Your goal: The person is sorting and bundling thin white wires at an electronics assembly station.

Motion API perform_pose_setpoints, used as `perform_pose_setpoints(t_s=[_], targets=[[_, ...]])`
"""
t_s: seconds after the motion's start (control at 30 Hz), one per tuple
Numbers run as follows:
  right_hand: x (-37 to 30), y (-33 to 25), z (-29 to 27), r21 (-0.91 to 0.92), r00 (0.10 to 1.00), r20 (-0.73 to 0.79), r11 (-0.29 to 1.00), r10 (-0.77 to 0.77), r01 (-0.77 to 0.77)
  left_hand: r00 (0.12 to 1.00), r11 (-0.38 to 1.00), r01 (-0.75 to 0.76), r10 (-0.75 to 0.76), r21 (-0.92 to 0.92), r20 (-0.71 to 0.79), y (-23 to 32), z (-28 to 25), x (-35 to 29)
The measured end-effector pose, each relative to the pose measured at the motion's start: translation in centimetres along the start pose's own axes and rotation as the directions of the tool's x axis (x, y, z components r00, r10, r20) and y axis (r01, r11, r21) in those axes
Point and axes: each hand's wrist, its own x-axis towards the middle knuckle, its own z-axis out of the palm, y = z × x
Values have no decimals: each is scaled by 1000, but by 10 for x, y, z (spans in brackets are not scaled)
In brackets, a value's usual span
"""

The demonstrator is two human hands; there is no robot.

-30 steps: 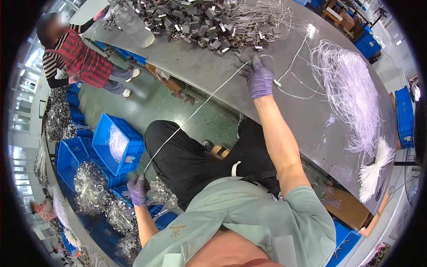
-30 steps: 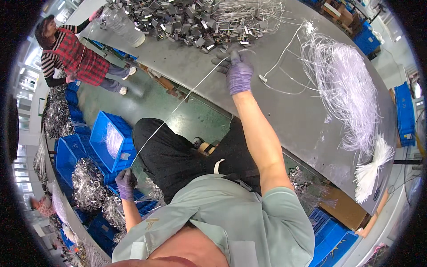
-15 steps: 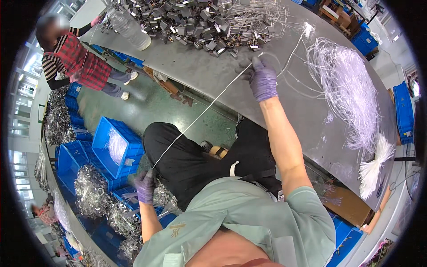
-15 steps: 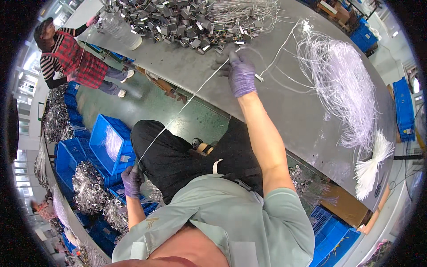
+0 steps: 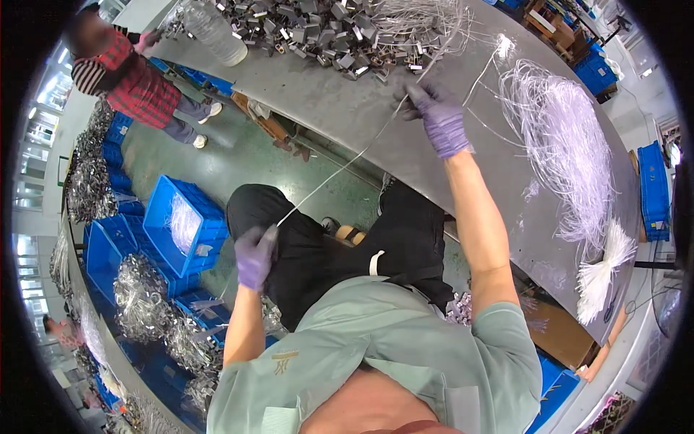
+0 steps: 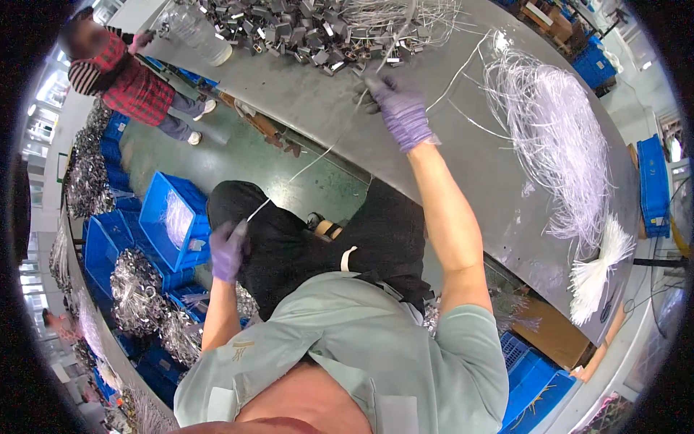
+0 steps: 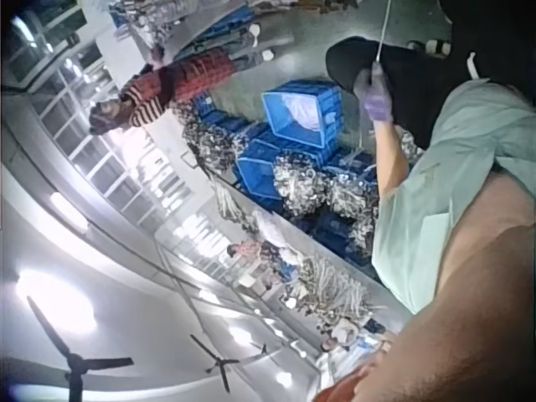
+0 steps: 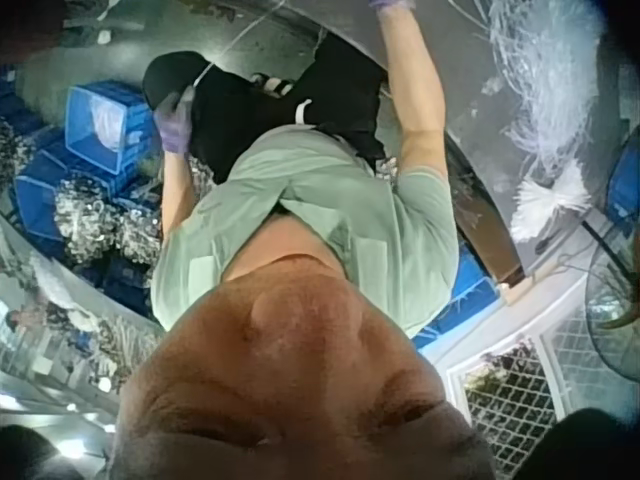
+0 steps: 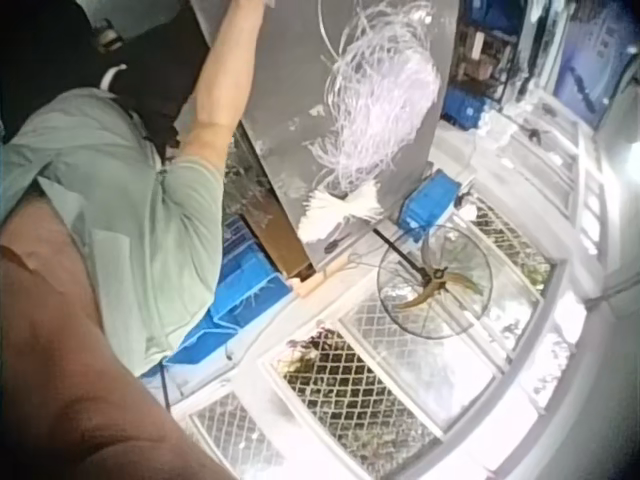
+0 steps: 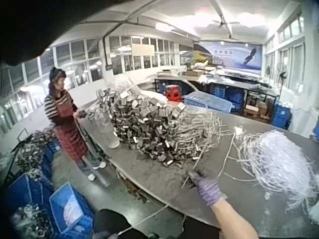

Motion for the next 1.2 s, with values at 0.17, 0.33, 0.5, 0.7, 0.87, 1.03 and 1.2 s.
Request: perform_pose_setpoints(t_s=[0.17, 0.33, 0.5, 0.7, 0.87, 1.03, 1.2], targets=[[12, 21, -33, -151, 984, -181, 988, 6, -34, 981, 992, -49, 26, 116, 194, 14, 65, 51], [18, 56, -63, -165, 936, -338, 974, 95, -158, 954, 899, -276, 214, 341, 209, -18, 113, 100], [7, 64, -56, -178, 957, -288, 982, 8, -62, 964, 869, -229, 139, 438, 227, -34, 115, 99], [-20, 110, -63, -509, 922, -371, 855, -109, -103, 955, 829, -279, 186, 484, 232, -40, 120, 94], [-28, 96, -63, -233, 940, -305, 945, 154, -231, 925, 723, -380, 290, 577, 245, -50, 121, 94], [-23, 97, -58, -315, 925, -343, 908, 164, -278, 940, 681, -327, 161, 655, 301, -46, 123, 94], [-12, 118, -51, -418, 940, -301, 864, 160, -281, 944, 719, -323, 195, 616, 267, -50, 123, 102]])
